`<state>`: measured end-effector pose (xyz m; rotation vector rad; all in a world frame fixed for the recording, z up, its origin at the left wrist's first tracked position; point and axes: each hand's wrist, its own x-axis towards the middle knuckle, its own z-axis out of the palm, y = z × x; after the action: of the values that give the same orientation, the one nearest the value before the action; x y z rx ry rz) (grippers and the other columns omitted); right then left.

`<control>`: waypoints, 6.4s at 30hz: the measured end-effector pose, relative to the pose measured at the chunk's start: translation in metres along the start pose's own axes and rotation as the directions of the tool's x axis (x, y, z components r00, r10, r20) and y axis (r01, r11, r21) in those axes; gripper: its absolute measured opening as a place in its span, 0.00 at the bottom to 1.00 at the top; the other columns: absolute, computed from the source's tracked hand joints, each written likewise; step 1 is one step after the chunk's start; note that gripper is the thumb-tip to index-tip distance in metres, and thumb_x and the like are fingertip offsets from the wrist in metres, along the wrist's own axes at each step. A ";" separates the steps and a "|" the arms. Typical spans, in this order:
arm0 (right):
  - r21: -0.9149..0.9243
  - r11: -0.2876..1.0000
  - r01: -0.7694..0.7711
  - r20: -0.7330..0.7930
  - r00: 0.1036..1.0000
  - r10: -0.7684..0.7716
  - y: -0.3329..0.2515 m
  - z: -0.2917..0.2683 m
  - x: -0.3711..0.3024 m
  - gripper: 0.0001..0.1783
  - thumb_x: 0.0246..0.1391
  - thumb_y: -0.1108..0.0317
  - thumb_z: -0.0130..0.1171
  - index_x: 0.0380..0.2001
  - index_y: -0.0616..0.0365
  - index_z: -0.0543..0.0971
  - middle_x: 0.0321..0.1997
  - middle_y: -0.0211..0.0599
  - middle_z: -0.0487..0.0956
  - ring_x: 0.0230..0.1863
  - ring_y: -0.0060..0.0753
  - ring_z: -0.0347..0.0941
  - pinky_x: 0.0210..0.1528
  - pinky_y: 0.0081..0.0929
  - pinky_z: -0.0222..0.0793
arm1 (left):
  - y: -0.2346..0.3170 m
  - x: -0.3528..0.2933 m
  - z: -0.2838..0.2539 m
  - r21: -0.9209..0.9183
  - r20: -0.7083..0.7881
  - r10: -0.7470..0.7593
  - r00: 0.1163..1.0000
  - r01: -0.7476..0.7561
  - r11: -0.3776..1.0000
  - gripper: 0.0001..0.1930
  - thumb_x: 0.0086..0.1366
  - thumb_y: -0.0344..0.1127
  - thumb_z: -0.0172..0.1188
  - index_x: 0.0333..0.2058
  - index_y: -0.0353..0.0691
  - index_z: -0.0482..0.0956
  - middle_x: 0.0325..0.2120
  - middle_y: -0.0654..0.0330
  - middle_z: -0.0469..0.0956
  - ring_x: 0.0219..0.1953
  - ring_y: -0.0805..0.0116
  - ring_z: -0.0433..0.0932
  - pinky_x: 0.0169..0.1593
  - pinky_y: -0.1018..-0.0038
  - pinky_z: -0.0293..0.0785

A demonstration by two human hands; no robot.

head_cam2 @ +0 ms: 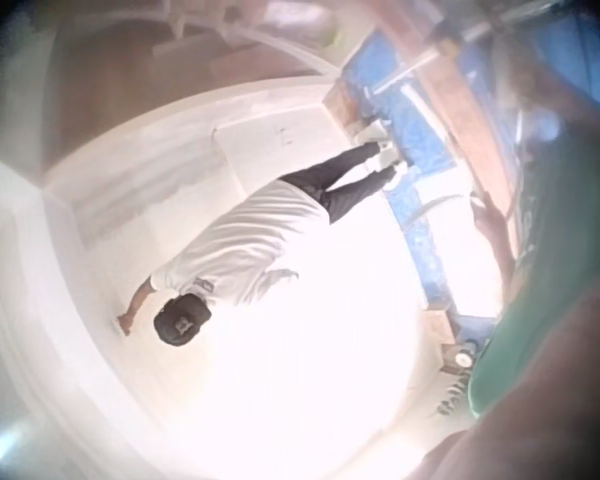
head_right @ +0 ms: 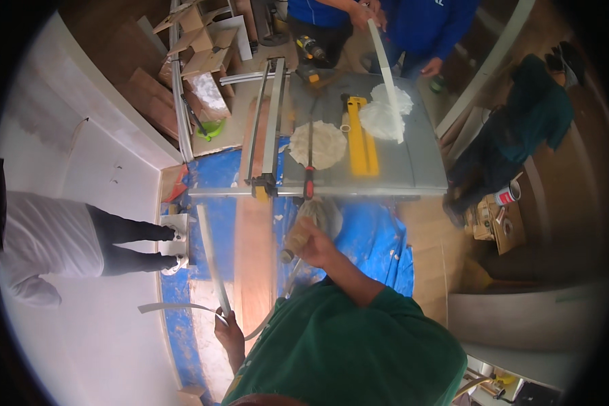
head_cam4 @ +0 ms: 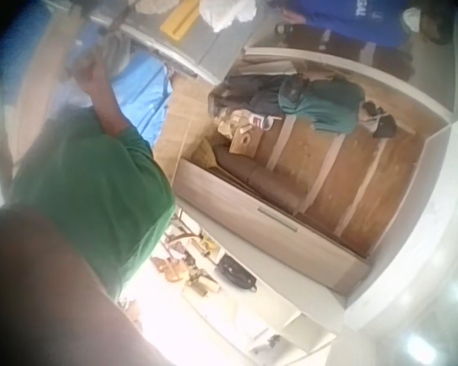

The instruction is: The person uses a utility knife to cut a long strip of white molding along a wall. They then remove the cut piece and handle a roll of white tape, unrolling and applying it to the wall. The person also picks up a paintbrush and a small container, moving around a cluttered workspace.

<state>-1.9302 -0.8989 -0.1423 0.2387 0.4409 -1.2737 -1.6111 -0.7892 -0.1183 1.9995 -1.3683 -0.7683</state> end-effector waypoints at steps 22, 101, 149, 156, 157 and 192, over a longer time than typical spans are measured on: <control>-0.165 0.965 -0.205 0.235 0.942 0.241 0.078 -0.022 0.068 0.15 0.58 0.55 0.61 0.42 0.52 0.77 0.40 0.40 0.80 0.44 0.41 0.77 0.47 0.38 0.75 | -0.045 0.014 -0.048 0.048 -0.138 -0.009 0.990 0.016 0.999 0.15 0.62 0.31 0.60 0.47 0.34 0.75 0.24 0.46 0.77 0.25 0.51 0.78 0.31 0.62 0.71; 0.219 0.654 0.724 -0.170 0.688 -0.705 0.107 0.220 0.656 0.18 0.54 0.59 0.65 0.45 0.56 0.77 0.43 0.46 0.79 0.47 0.45 0.77 0.48 0.41 0.78 | 0.166 0.969 0.036 -0.320 0.855 0.323 0.405 -0.078 0.944 0.22 0.61 0.36 0.64 0.51 0.27 0.76 0.20 0.71 0.70 0.22 0.82 0.65 0.25 0.79 0.61; 0.166 -0.712 0.682 -0.843 -0.275 -0.461 0.477 0.224 0.450 0.22 0.57 0.60 0.63 0.49 0.61 0.75 0.46 0.50 0.79 0.49 0.47 0.77 0.49 0.37 0.80 | 0.227 0.669 0.090 -0.735 0.480 0.052 -0.876 -0.369 0.569 0.26 0.64 0.55 0.61 0.46 0.35 0.76 0.23 0.55 0.78 0.27 0.67 0.81 0.30 0.72 0.73; 0.132 -0.320 0.938 -0.551 -0.199 -0.811 0.311 0.260 0.411 0.20 0.60 0.59 0.60 0.49 0.63 0.75 0.46 0.50 0.78 0.50 0.44 0.75 0.56 0.36 0.76 | 0.231 0.923 0.141 -0.438 0.796 0.604 0.035 -0.654 0.616 0.26 0.62 0.51 0.64 0.48 0.34 0.74 0.34 0.52 0.80 0.38 0.59 0.79 0.44 0.65 0.75; 0.170 -0.283 0.944 -0.535 -0.153 -0.831 0.286 0.267 0.417 0.21 0.61 0.59 0.60 0.50 0.63 0.75 0.46 0.51 0.77 0.50 0.44 0.75 0.55 0.36 0.77 | 0.239 0.959 0.141 -0.362 0.715 0.664 0.218 -0.698 0.618 0.27 0.63 0.52 0.63 0.49 0.34 0.73 0.35 0.52 0.80 0.38 0.58 0.79 0.44 0.64 0.74; 0.326 0.531 0.782 -0.244 0.612 -0.752 -0.362 0.370 0.962 0.19 0.58 0.55 0.62 0.46 0.56 0.77 0.44 0.41 0.80 0.48 0.41 0.77 0.47 0.40 0.78 | 0.576 1.404 0.268 -0.069 0.363 0.464 0.808 -0.473 0.878 0.23 0.75 0.41 0.41 0.63 0.37 0.62 0.26 0.56 0.71 0.29 0.60 0.70 0.38 0.64 0.69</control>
<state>-1.9907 -1.9875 -0.2151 0.4755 0.3416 -2.2681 -1.7286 -2.3246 -0.0512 1.4651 -2.0004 -0.9178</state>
